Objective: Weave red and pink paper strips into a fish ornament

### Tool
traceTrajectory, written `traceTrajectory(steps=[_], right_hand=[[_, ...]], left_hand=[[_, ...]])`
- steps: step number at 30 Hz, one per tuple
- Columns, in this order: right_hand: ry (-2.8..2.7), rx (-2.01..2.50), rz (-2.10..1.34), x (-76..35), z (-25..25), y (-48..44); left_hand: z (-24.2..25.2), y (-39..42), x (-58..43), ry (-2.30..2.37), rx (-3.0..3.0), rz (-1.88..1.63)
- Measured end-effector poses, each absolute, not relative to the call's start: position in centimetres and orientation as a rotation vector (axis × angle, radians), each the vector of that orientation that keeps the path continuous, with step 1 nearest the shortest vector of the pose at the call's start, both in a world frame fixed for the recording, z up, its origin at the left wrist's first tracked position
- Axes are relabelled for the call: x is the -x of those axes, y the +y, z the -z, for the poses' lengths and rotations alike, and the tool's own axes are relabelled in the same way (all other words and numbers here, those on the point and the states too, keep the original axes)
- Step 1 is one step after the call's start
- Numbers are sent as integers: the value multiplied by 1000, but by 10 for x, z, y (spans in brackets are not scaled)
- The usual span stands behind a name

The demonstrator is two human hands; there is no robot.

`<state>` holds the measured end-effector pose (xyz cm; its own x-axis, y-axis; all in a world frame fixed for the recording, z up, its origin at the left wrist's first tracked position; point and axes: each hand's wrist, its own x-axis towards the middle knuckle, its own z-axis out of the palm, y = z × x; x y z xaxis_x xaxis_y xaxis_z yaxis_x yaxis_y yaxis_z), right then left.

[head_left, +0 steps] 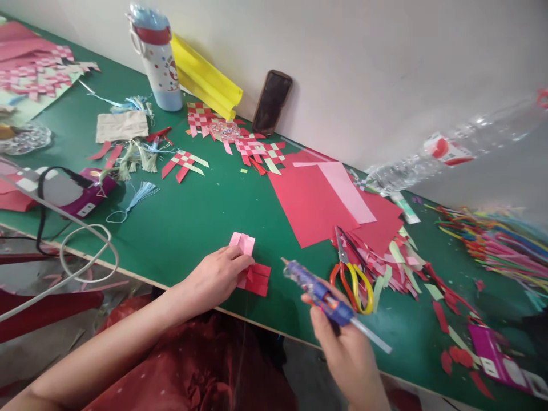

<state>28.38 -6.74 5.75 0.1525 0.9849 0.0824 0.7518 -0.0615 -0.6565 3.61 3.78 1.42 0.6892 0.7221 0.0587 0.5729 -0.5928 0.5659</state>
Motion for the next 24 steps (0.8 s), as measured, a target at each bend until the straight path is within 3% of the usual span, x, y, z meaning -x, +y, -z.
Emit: traceTrajectory(steps=[14,24], right_hand=[[-1718,1795,-996,-263,-52,-49],[-1862,1891,-915,-263,-53,-47]], left_hand=[[-13,39,-34,962,-2350,-436],[-13,40,-34,953,-2344,-426]])
